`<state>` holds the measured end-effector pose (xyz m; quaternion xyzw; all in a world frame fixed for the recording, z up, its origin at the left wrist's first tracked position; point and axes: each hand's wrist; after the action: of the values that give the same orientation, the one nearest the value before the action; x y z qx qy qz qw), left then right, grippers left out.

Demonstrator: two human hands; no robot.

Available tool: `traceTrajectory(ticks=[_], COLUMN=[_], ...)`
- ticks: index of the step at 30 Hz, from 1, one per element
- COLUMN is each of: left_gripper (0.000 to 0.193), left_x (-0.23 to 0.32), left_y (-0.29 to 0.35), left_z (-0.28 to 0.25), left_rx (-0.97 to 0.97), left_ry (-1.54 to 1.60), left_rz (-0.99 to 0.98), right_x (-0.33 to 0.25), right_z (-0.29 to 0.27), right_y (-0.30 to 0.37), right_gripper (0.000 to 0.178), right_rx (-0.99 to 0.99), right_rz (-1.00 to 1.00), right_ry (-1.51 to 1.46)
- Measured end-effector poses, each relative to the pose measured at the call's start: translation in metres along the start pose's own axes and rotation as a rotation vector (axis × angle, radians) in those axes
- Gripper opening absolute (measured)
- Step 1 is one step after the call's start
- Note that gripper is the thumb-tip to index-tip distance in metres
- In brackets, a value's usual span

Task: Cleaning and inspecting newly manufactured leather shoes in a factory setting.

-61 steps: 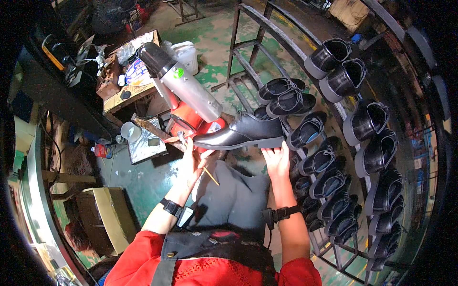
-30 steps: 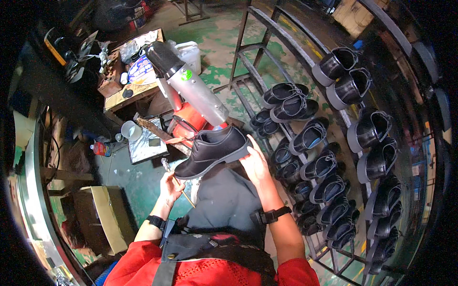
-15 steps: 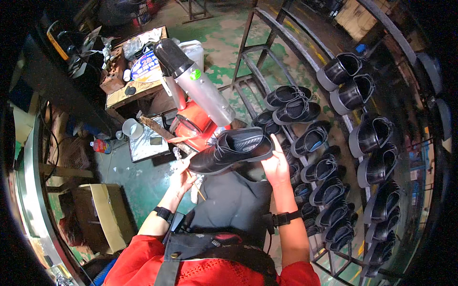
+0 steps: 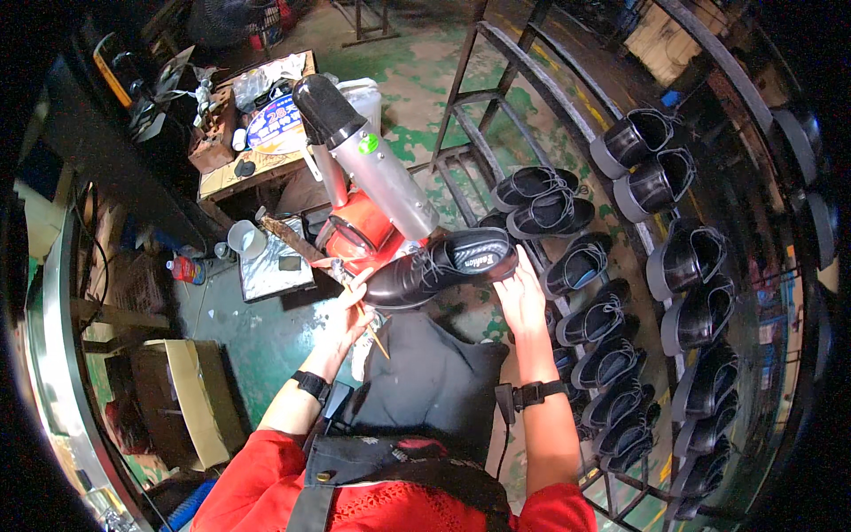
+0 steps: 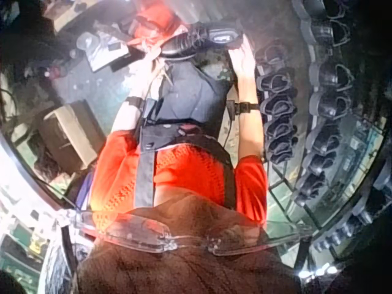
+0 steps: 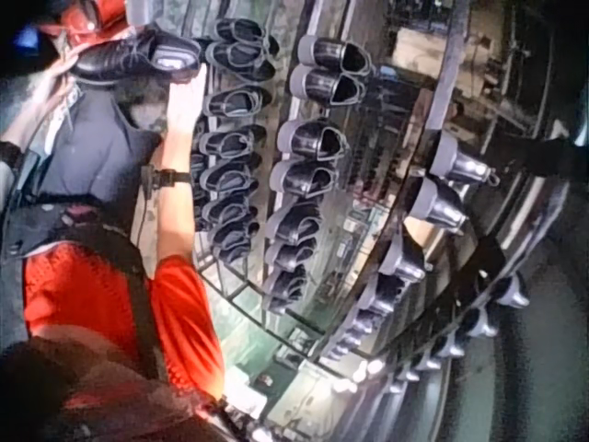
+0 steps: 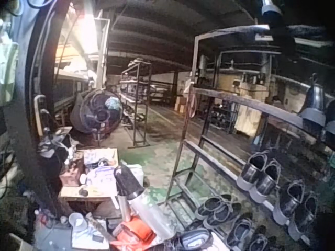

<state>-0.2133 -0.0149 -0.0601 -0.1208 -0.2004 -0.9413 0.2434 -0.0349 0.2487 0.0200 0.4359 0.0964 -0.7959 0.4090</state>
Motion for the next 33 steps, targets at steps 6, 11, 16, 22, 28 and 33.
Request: traceTrajectory(ticks=[6,11,16,22,28,33], left_gripper=[0.047,0.047,0.049,0.056,0.064,0.064], left_x=[-0.002,-0.004,-0.003,0.002,0.007,0.01], left_y=[-0.008,-0.006,-0.004,-0.002,-0.013,-0.013], left_z=[-0.018,-0.009,0.003,0.046,0.057,0.052], left_rx=[0.085,0.101,0.045,0.003,-0.021,-0.049], left_ry=[0.017,0.052,-0.079,-0.375,-0.485,-0.479], left_rz=[-0.014,-0.033,0.054,0.114,0.143,0.177], right_x=[0.002,-0.007,-0.021,-0.028,-0.031,-0.029], right_z=[0.005,0.012,0.002,0.0,-0.005,0.002], right_y=[-0.017,-0.025,-0.023,-0.017,-0.028,-0.03], right_gripper=[0.051,0.047,0.041,0.042,0.038,0.047], right_rx=[-0.021,0.01,0.164,0.178,0.168,-0.076], right_rz=[0.024,0.039,0.19,0.194,0.067,-0.257], right_ry=[0.096,0.17,0.245,-0.055,-0.063,0.463])
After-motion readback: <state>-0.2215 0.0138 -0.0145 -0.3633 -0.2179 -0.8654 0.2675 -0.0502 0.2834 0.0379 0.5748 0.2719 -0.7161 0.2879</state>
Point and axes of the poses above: each hand's wrist, its own y-axis away from the middle knuckle, its own z-axis out of the palm, x = y × z, and after that the axes turned 4 degrees about y, right-handed
